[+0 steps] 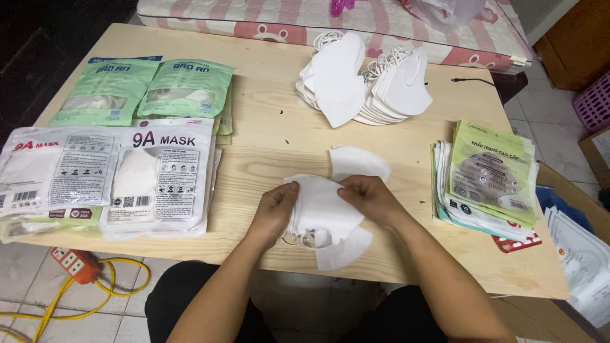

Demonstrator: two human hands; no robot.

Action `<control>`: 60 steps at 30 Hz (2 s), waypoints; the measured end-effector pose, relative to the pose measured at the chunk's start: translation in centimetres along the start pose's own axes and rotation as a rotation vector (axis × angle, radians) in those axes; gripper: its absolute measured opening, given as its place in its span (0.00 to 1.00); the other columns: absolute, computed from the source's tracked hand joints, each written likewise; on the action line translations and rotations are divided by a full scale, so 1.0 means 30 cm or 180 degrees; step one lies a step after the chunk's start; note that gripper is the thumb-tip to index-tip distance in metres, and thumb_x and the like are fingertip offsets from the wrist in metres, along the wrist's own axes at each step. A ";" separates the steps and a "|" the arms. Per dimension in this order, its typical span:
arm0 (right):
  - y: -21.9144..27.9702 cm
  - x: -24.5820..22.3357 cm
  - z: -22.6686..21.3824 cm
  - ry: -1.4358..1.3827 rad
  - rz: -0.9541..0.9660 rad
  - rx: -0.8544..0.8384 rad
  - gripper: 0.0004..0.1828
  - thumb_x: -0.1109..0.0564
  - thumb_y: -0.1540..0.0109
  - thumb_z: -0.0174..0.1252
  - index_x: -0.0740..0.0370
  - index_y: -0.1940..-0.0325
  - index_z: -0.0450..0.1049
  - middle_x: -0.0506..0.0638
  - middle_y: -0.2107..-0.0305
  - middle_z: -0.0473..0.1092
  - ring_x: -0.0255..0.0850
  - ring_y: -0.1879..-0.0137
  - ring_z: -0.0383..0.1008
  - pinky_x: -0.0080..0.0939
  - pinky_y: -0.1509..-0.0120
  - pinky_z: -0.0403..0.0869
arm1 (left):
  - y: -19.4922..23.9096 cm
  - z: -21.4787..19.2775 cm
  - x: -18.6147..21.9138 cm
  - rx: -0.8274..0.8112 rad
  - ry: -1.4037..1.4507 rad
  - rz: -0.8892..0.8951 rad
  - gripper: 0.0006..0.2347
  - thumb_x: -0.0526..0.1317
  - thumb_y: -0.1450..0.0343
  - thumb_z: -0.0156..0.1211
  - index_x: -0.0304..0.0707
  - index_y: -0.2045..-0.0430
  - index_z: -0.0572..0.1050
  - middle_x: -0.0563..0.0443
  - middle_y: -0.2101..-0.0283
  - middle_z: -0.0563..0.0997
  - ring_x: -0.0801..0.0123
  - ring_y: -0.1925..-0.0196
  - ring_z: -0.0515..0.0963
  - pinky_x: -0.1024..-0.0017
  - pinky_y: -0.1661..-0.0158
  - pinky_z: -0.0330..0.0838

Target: Folding face masks and placing them into plastic packaging bags

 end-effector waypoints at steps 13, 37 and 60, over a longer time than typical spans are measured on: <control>0.192 -0.038 0.033 0.2001 -0.1400 -0.0489 0.30 0.41 0.50 0.77 0.56 0.50 0.79 0.56 0.56 0.76 0.58 0.47 0.78 0.56 0.44 0.76 | -0.019 -0.037 0.080 0.0579 0.0625 -0.0089 0.09 0.40 0.26 0.63 0.31 0.62 0.83 0.47 0.72 0.83 0.70 0.72 0.81 0.77 0.71 0.77; 0.225 -0.122 0.090 -0.1238 0.0748 0.1386 0.07 0.60 0.36 0.64 0.64 0.60 0.72 0.46 0.72 0.65 0.43 0.62 0.76 0.49 0.49 0.78 | -0.019 -0.065 0.101 0.0571 0.1616 -0.0149 0.08 0.39 0.24 0.61 0.31 0.63 0.79 0.45 0.65 0.85 0.64 0.63 0.86 0.70 0.62 0.80; 0.037 -0.103 0.063 0.0787 -0.0185 -0.0388 0.09 0.59 0.45 0.72 0.62 0.62 0.83 0.48 0.78 0.77 0.35 0.68 0.73 0.33 0.64 0.71 | 0.100 0.061 0.134 -0.0399 0.0112 0.0537 0.09 0.33 0.33 0.72 0.32 0.60 0.84 0.47 0.67 0.82 0.69 0.63 0.80 0.68 0.61 0.79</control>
Point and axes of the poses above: each hand's wrist, its own y-axis away from the middle knuckle, its own z-axis out of the palm, x = y × z, the point moved 2 cm from there along -y, towards the middle knuckle
